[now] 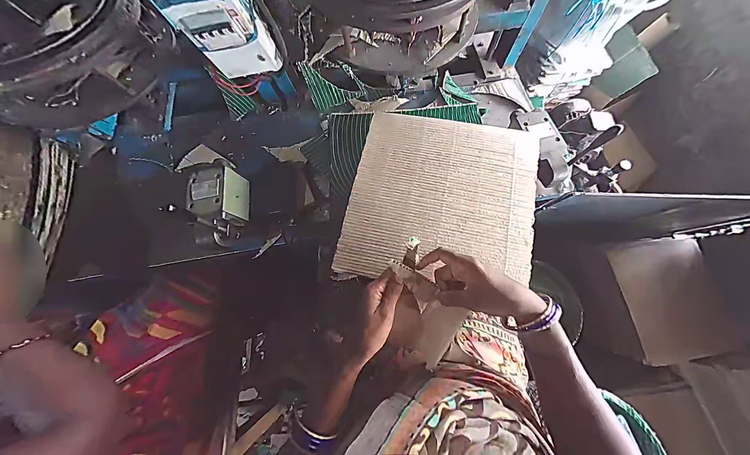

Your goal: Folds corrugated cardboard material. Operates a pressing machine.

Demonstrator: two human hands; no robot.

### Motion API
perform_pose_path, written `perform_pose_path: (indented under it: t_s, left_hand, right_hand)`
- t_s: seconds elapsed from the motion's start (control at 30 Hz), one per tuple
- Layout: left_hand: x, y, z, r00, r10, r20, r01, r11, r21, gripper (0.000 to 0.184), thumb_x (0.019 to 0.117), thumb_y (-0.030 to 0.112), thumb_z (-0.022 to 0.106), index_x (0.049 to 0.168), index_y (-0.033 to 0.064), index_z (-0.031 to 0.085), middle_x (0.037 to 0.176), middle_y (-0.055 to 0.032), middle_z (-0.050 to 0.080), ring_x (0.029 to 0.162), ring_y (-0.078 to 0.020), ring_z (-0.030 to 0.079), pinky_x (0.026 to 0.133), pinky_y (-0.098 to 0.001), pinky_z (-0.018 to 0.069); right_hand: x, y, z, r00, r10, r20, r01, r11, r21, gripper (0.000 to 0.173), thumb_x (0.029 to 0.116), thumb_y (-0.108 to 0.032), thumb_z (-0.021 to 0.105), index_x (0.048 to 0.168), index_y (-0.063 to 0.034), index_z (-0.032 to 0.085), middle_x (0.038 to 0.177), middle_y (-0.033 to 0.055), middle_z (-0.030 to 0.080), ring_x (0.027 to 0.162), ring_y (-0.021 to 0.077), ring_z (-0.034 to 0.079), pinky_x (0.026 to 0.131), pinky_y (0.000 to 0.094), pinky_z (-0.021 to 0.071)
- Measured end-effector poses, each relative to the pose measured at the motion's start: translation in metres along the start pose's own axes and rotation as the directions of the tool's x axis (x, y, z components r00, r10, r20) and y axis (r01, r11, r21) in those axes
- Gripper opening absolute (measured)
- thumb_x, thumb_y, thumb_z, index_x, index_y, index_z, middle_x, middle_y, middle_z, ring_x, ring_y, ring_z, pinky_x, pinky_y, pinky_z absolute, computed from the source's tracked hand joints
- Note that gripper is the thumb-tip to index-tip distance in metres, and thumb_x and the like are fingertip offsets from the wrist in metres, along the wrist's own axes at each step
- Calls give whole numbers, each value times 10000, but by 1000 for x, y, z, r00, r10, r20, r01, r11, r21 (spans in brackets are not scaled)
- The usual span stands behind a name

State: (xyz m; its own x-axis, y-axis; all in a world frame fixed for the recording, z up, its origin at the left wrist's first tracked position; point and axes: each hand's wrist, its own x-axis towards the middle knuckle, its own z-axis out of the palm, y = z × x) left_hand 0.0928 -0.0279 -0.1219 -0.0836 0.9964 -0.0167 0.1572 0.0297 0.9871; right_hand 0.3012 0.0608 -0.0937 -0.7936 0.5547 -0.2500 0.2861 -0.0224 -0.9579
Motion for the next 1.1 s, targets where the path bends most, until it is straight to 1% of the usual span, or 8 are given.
perform_pose_path:
  t_s: [0.13,0.3,0.5,0.6,0.7,0.97,1.03,1.1]
  left_hand:
    - [-9,6,-4,989,-145,32,148,980,-136,531,1097,266,283,1277,-143,570,1255,-119,656,1174,25,574,1064,-187,432]
    - [-5,-1,-2,995,-96,-19,89,968,-234,197,977,124,587,1066,-39,651,934,26,711,885,12,666,842,-191,558]
    - [13,6,6,956,-90,-280,18,968,-250,92,989,69,595,946,16,656,751,64,656,712,10,633,707,-166,542]
    - [17,7,8,959,-83,-271,20,974,-227,107,987,98,616,918,32,665,739,75,648,696,17,620,688,-159,530]
    - [20,7,11,964,-64,-257,6,975,-221,84,953,90,664,962,11,689,793,54,698,738,9,660,727,-169,564]
    - [11,12,2,992,-86,-97,66,978,-197,368,963,127,652,1231,-115,585,1028,-32,748,955,-26,711,888,-208,586]
    - [6,8,1,989,-52,-141,31,989,-141,316,945,137,671,1162,-90,632,977,0,753,911,-2,710,845,-191,591]
    - [4,7,-4,978,-27,-205,-2,990,-139,300,950,108,656,1157,-107,619,987,12,746,930,15,701,871,-189,586]
  right_hand:
    - [11,-3,5,990,104,-92,-117,983,-143,492,907,-231,743,1332,-100,532,691,-79,515,558,9,440,543,204,389]
    - [12,2,13,953,119,-278,-181,961,-210,521,870,-386,773,1272,-120,573,773,-47,571,665,62,526,637,281,467]
    - [2,23,39,888,-88,-452,130,989,63,464,976,-361,686,1273,-9,632,1033,17,728,885,42,696,805,241,604]
    - [-6,19,47,928,-17,-372,110,967,231,252,966,-308,697,994,-59,717,855,-81,725,780,-28,675,727,193,579]
    - [-6,24,49,946,7,-323,65,975,214,305,994,-349,650,827,-94,673,699,-104,632,638,-45,586,603,177,497]
    - [-8,15,45,904,-49,-426,137,974,178,251,1047,-262,560,888,-103,671,771,-143,649,727,-93,612,689,135,521]
    - [-13,9,40,893,23,-450,95,967,237,261,1070,-256,498,903,-127,653,761,-151,626,712,-79,603,675,152,521]
    - [-21,9,31,846,46,-531,153,933,325,254,1081,-249,476,1016,-114,681,900,-93,725,851,19,699,813,258,602]
